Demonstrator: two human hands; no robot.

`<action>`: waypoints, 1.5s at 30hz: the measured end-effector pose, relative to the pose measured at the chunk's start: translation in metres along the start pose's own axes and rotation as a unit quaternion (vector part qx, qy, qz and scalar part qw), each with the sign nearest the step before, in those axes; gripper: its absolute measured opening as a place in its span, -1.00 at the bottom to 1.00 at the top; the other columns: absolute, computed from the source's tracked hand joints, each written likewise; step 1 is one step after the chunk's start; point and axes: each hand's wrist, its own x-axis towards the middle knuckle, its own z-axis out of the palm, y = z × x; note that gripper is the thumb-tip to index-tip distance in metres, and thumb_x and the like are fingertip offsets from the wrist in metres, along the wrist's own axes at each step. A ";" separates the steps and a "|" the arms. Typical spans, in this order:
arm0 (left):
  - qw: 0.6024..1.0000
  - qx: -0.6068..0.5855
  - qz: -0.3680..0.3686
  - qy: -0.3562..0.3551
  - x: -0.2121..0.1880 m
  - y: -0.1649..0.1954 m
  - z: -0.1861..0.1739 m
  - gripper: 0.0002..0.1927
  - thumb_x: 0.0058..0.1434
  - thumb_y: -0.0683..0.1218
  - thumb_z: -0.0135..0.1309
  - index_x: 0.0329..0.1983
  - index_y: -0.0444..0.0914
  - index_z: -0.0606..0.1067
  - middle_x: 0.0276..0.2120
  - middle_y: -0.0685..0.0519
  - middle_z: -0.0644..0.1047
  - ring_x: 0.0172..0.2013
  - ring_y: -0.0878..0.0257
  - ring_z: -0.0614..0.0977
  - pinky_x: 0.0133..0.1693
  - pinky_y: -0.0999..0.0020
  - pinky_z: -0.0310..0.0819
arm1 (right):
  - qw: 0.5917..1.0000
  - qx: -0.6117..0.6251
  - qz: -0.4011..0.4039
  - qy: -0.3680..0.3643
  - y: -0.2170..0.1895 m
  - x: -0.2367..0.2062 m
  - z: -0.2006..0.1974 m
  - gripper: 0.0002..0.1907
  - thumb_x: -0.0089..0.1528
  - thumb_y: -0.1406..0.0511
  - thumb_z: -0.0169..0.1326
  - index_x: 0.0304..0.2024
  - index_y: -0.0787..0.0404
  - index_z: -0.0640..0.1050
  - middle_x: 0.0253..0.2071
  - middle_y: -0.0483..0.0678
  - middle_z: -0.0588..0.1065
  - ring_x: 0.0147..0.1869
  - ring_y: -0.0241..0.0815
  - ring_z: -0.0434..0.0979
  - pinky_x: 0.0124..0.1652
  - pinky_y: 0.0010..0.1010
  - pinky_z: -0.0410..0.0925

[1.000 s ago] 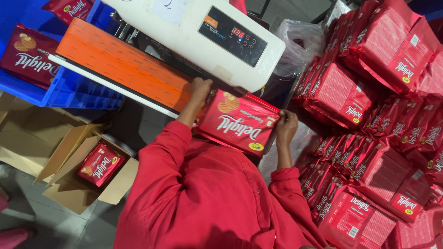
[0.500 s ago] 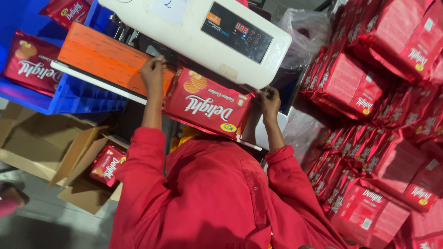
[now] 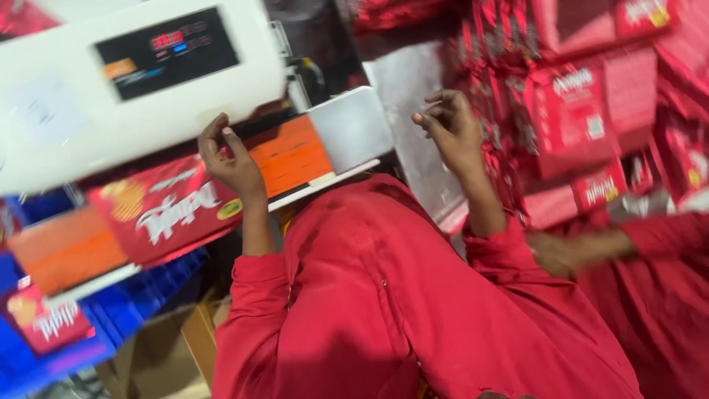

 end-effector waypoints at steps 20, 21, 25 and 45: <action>0.983 -0.041 -0.031 -0.175 -0.010 0.014 0.069 -0.81 0.48 -0.28 -0.03 0.09 -0.35 0.51 0.00 0.00 0.58 -0.11 0.35 0.61 -0.05 0.44 0.57 | 0.841 -0.522 0.138 0.045 0.012 -0.195 -0.155 -0.43 0.12 0.06 0.33 -0.09 0.40 0.53 -0.12 0.30 0.53 -0.08 0.31 0.54 -0.19 0.02 0.41; 0.984 -0.034 -0.026 -0.174 -0.010 0.014 0.069 -0.81 0.47 -0.28 -0.03 0.09 -0.35 0.52 -0.01 0.00 0.58 -0.12 0.35 0.60 -0.05 0.45 0.55 | 0.820 -0.542 0.179 0.038 0.014 -0.198 -0.151 -0.42 0.13 0.00 0.30 -0.14 0.39 0.54 -0.17 0.29 0.54 -0.09 0.30 0.56 -0.17 0.03 0.42; 0.984 -0.043 -0.033 -0.172 -0.010 0.015 0.067 -0.82 0.48 -0.28 -0.04 0.07 -0.33 0.52 -0.01 0.02 0.59 -0.10 0.36 0.61 -0.04 0.46 0.55 | 0.701 -0.649 0.295 -0.036 0.030 -0.214 -0.148 -0.28 0.19 -0.23 0.14 -0.18 0.34 0.57 -0.27 0.23 0.57 -0.14 0.22 0.63 -0.18 -0.02 0.48; 0.869 0.022 0.266 -0.416 -0.070 0.066 0.065 -0.53 0.12 -0.23 0.23 0.13 -0.33 0.49 0.10 -0.14 0.55 0.10 -0.09 0.56 0.14 0.06 0.44 | 0.940 -0.310 0.137 0.045 -0.090 -0.157 -0.154 -0.61 0.44 0.13 0.13 -0.32 0.32 0.56 -0.61 -0.02 0.35 -0.56 -0.30 0.28 -0.50 -0.35 0.17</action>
